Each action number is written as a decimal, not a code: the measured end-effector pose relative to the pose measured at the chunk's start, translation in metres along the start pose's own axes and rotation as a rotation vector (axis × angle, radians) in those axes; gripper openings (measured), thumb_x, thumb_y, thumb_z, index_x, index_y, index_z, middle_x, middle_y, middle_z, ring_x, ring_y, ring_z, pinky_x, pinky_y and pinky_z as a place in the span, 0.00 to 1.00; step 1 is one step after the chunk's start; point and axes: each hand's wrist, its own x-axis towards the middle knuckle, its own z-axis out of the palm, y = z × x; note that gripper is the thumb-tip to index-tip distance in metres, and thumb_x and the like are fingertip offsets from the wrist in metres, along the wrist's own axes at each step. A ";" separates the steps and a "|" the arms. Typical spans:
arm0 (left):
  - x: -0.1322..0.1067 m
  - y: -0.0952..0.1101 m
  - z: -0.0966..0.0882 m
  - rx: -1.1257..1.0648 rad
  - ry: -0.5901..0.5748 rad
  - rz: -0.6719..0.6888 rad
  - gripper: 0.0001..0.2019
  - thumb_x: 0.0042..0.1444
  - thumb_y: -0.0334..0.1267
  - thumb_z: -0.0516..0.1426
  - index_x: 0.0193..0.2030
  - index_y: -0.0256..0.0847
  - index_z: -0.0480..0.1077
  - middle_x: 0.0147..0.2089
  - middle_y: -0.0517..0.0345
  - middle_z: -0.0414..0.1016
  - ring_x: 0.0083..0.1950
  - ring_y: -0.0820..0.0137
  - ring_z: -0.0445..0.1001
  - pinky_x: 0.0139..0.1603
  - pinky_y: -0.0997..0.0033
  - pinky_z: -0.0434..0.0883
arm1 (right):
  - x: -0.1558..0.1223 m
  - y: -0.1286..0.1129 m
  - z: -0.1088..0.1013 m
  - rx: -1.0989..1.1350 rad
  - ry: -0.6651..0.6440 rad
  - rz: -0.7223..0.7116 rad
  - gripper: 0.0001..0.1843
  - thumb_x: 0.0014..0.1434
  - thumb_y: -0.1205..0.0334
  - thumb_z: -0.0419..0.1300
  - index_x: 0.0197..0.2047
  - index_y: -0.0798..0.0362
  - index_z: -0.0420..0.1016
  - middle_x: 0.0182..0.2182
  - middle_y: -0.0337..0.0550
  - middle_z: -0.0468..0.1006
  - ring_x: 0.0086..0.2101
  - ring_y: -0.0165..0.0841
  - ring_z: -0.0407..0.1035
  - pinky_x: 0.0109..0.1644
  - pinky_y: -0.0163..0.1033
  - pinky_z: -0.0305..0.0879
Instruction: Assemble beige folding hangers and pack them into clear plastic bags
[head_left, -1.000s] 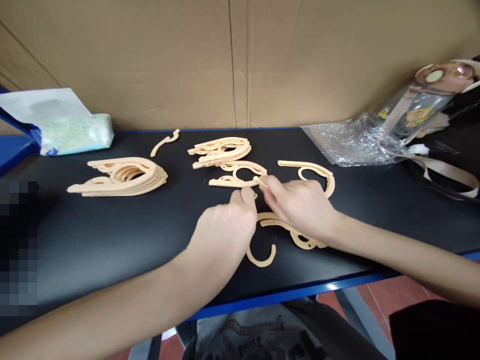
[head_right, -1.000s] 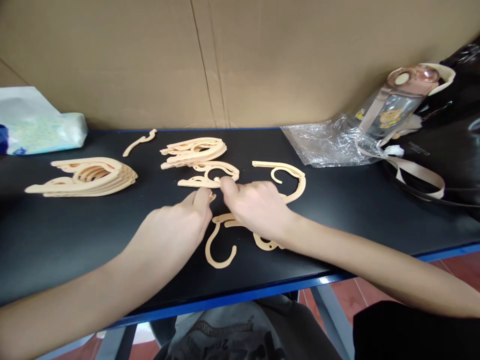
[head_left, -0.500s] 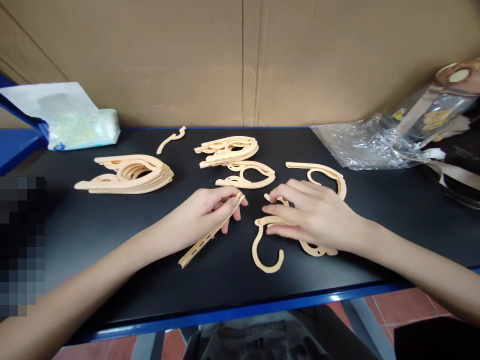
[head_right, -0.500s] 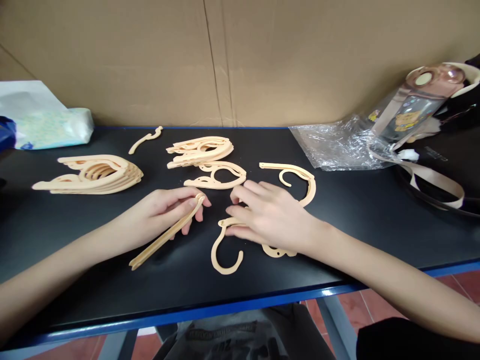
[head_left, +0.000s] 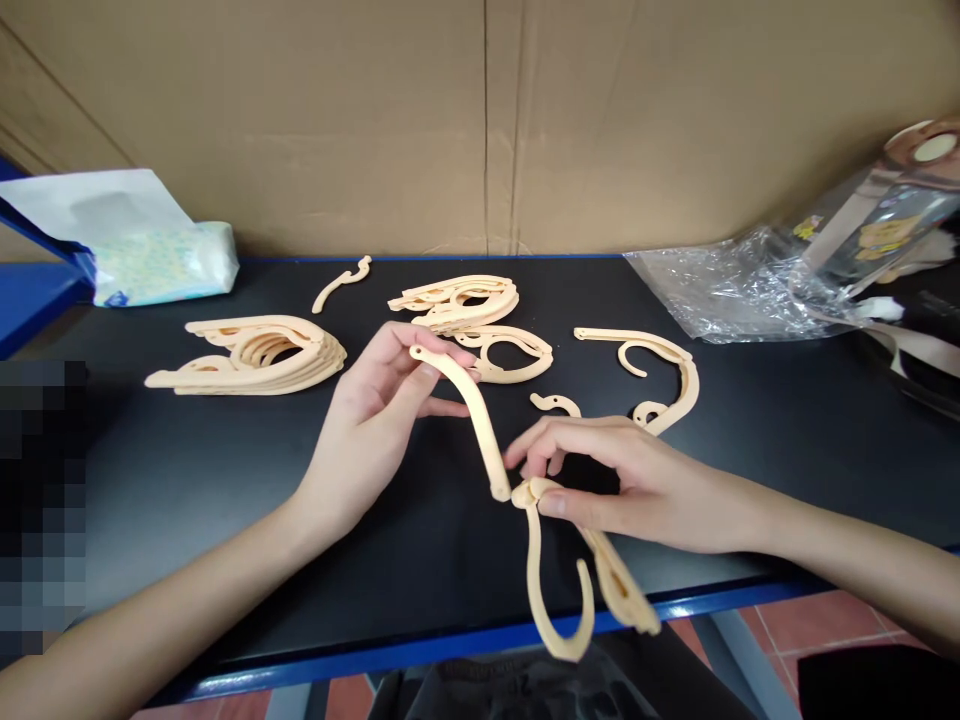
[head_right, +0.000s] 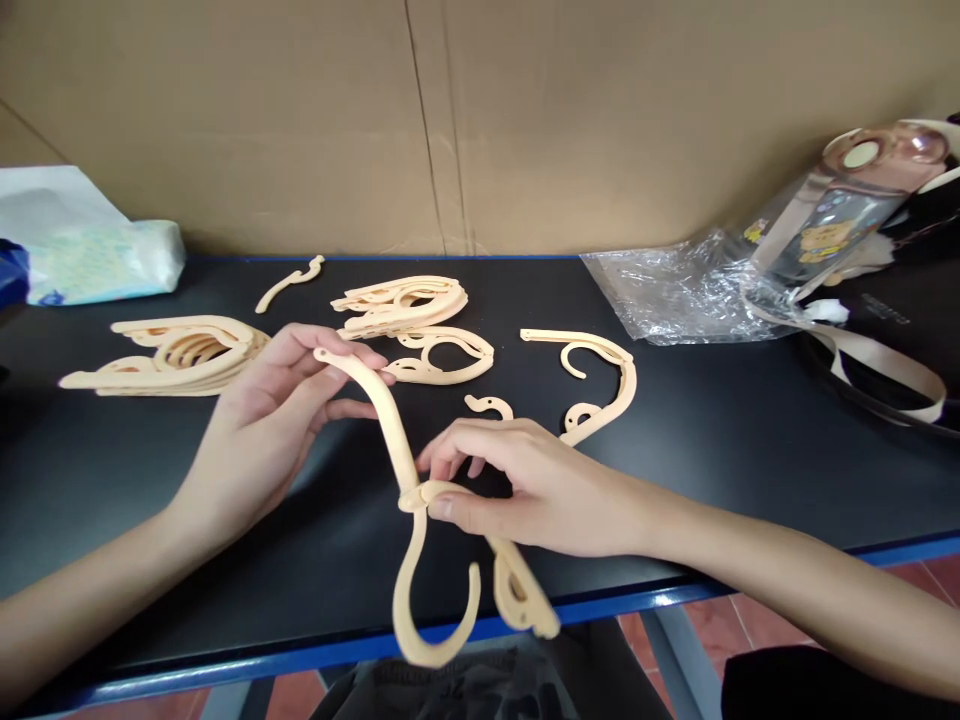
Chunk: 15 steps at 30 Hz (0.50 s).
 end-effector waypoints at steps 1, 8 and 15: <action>0.000 0.000 0.000 0.010 0.019 0.011 0.01 0.64 0.31 0.54 0.40 0.40 0.65 0.43 0.57 0.76 0.47 0.71 0.77 0.37 0.78 0.79 | 0.000 0.000 0.001 0.092 -0.007 0.021 0.07 0.67 0.58 0.58 0.39 0.52 0.70 0.47 0.42 0.77 0.42 0.28 0.71 0.47 0.34 0.66; 0.001 -0.003 -0.004 0.134 0.039 0.073 0.07 0.59 0.31 0.55 0.32 0.41 0.60 0.39 0.59 0.72 0.42 0.71 0.76 0.38 0.73 0.78 | 0.002 0.006 0.005 0.639 -0.001 0.187 0.10 0.63 0.60 0.63 0.37 0.54 0.65 0.36 0.39 0.78 0.36 0.28 0.75 0.44 0.37 0.71; -0.001 -0.009 -0.007 0.755 -0.183 0.366 0.09 0.61 0.26 0.48 0.39 0.39 0.67 0.37 0.59 0.71 0.37 0.73 0.71 0.37 0.72 0.68 | 0.005 0.009 0.002 0.694 0.034 0.230 0.13 0.61 0.58 0.65 0.34 0.54 0.65 0.30 0.35 0.76 0.30 0.25 0.72 0.39 0.35 0.69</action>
